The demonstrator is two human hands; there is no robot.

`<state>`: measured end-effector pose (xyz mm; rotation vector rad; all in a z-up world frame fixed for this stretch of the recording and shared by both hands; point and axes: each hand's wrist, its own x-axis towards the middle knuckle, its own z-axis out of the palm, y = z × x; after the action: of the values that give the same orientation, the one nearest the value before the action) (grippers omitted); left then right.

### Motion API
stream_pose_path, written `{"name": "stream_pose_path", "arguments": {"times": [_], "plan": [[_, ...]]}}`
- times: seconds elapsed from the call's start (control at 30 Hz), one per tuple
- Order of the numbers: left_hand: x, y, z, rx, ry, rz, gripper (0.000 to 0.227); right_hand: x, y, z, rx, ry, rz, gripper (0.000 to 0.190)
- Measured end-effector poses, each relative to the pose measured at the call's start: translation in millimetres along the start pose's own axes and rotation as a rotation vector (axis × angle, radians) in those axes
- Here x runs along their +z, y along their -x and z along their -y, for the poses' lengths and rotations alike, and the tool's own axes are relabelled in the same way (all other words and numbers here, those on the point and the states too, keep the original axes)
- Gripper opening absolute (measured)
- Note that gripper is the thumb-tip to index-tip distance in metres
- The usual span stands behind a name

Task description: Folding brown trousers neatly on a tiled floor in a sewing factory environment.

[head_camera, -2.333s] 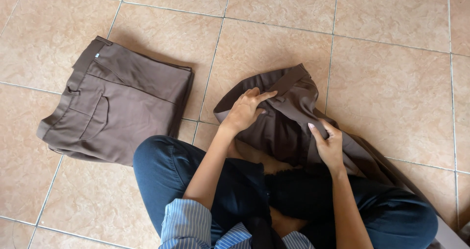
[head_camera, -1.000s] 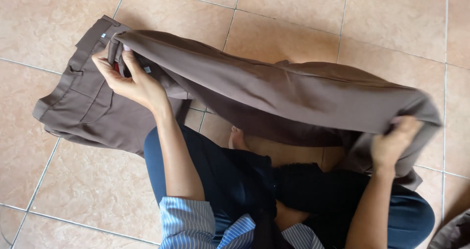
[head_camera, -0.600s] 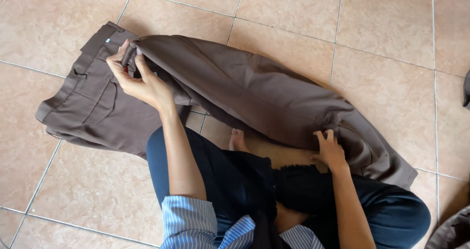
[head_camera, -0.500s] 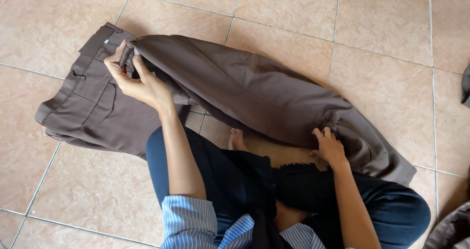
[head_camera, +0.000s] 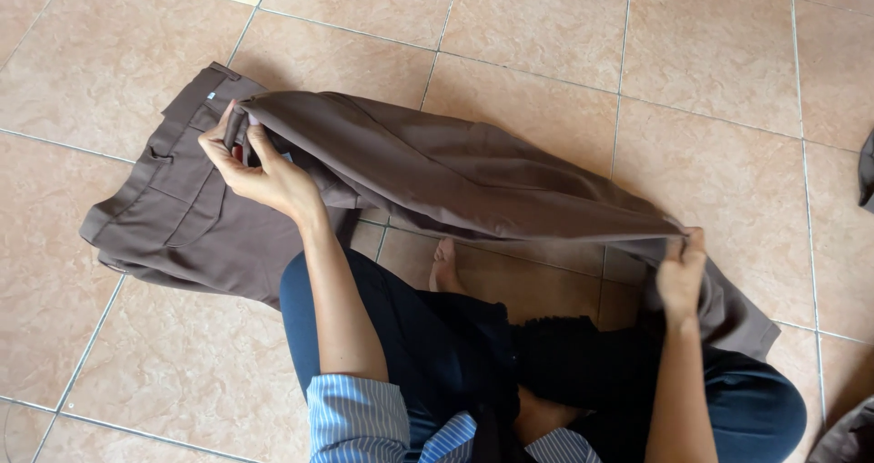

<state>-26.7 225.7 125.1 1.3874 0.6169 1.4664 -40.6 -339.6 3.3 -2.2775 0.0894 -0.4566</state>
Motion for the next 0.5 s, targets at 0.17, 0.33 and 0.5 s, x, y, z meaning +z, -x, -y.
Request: {"name": "stream_pose_path", "arguments": {"times": [0.17, 0.33, 0.5], "plan": [[-5.7, -8.0, 41.4, -0.008, 0.021, -0.067, 0.003, -128.7, 6.9, 25.0, 0.053, -0.074, 0.389, 0.023], [-13.2, -12.4, -28.2, 0.041, 0.117, -0.034, 0.006, -174.2, 33.0, 77.8, 0.225, 0.416, 0.455, 0.045], [-1.0, -9.1, -63.2, 0.096, 0.275, 0.013, 0.004, -202.7, 33.2, 36.6, 0.033, 0.488, 0.256, 0.042]]}}
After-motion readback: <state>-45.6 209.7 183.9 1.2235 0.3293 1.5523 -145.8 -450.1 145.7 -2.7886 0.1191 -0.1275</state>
